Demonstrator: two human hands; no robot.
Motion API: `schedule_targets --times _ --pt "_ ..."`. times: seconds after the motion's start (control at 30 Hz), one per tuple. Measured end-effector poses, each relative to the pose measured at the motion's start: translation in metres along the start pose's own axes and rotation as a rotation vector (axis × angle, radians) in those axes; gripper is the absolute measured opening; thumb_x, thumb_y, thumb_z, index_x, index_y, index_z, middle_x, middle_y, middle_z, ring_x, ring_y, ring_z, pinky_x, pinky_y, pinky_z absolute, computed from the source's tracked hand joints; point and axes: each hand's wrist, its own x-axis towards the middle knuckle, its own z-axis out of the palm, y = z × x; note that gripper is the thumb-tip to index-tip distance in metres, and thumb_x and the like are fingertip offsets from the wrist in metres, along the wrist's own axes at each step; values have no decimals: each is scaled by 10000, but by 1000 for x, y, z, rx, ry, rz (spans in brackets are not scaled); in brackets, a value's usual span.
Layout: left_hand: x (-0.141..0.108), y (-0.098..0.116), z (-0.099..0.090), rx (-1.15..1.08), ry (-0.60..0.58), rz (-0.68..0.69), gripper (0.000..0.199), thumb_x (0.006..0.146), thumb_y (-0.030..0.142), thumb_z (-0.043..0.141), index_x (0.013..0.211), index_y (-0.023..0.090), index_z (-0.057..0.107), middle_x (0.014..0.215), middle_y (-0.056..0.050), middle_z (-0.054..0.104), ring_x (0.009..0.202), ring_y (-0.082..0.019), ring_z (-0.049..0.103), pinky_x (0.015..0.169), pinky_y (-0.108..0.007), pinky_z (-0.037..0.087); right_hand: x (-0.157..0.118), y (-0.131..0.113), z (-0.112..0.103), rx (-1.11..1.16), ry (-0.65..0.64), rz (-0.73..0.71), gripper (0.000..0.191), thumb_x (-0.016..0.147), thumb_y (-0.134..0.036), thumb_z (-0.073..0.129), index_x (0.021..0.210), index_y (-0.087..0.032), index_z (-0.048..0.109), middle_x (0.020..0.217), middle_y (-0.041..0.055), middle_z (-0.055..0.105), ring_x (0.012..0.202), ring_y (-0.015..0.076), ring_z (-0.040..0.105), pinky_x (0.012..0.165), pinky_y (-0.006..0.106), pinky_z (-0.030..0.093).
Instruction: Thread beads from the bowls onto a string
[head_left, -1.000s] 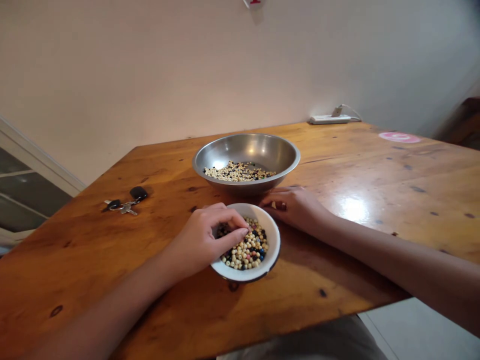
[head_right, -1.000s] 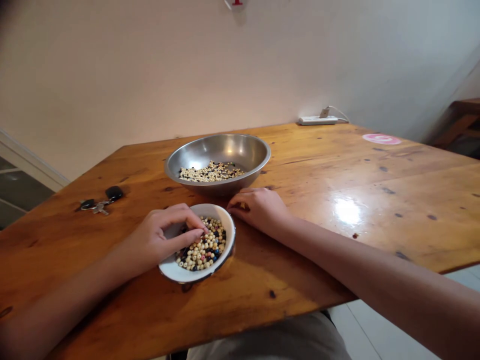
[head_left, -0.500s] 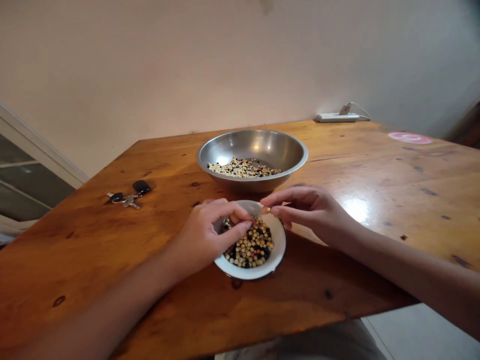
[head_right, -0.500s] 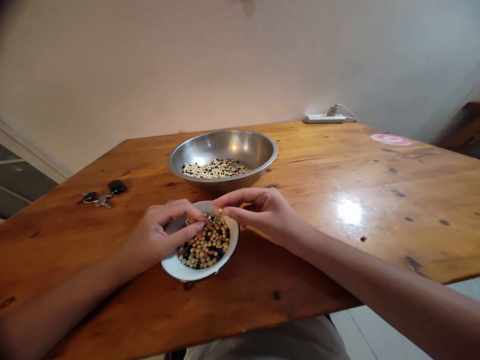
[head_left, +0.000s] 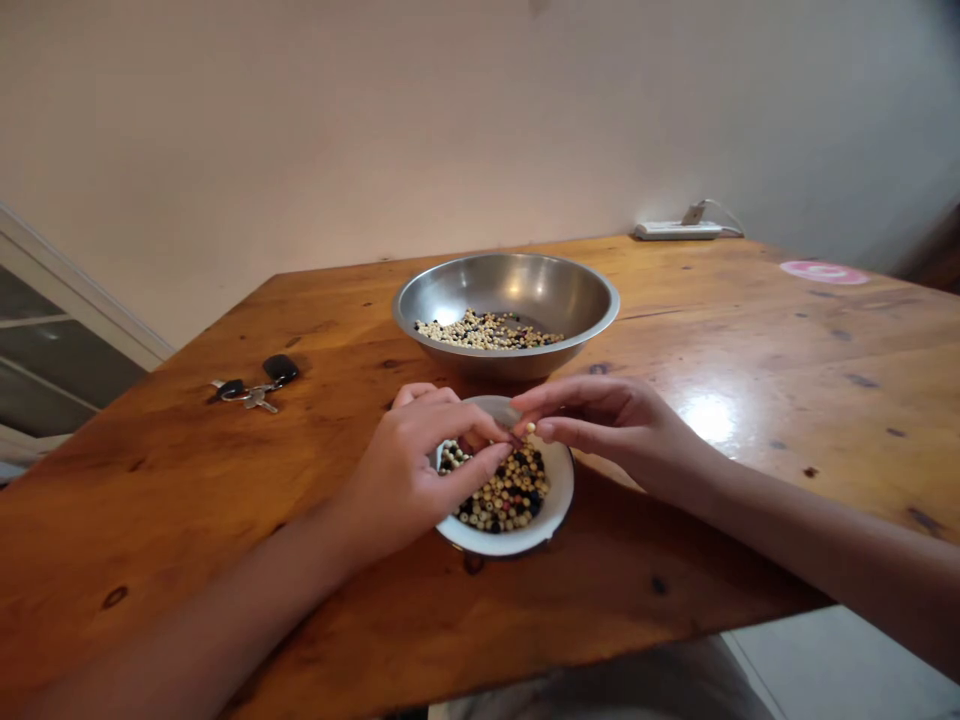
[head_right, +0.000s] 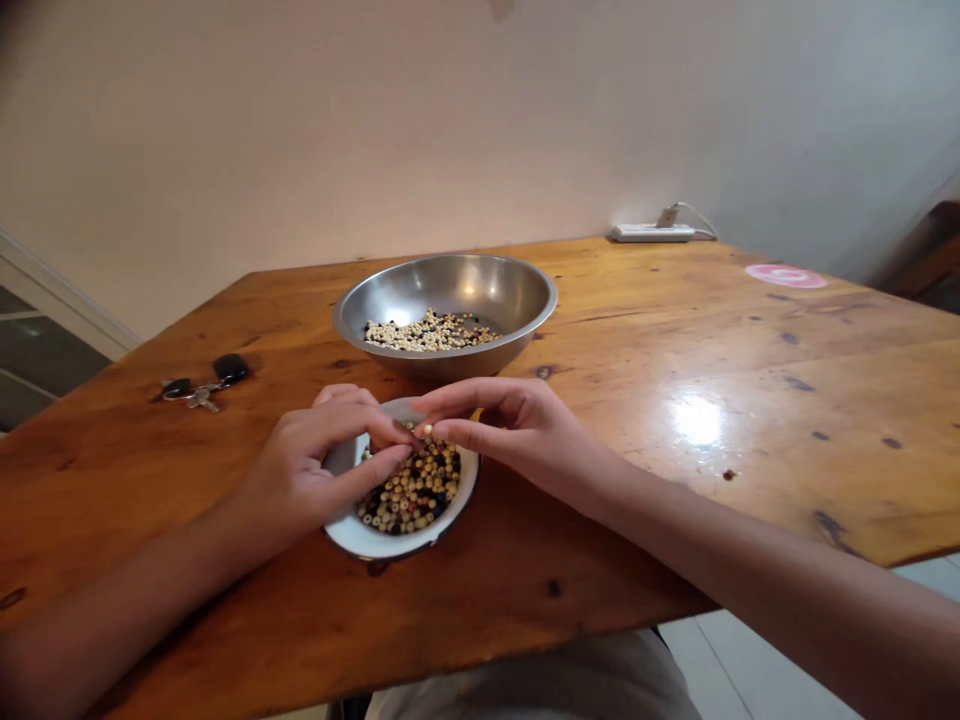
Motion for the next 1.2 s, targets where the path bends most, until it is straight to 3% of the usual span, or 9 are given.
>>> schedule_targets --times 0.43,0.83,1.07,1.2 --pt "0 1 0 41 7 7 52 811 187 611 765 208 626 662 65 631 654 -105 542 775 -324 339 0 0 1 -5 33 26 122 761 -242 714 874 -278 744 929 -24 746 875 139 682 806 269 552" --pt "-2 2 -1 55 0 9 49 810 195 605 775 219 629 673 72 652 656 -104 554 797 -330 338 0 2 2 11 -24 28 107 774 -236 703 864 -276 744 904 -24 740 860 120 671 803 240 534" --pt "-2 2 -1 66 -6 2 62 818 209 601 763 215 630 651 72 640 644 -103 549 810 -336 334 -2 0 2 -85 -18 -11 289 788 -244 691 1073 -274 652 853 -32 650 789 85 605 700 191 499" --pt "-1 2 -1 65 -19 -2 67 817 203 592 757 213 621 654 72 640 646 -106 548 817 -341 334 -2 -1 2 -118 -34 -16 95 800 -275 676 865 -206 671 858 -6 645 799 99 590 704 208 482"
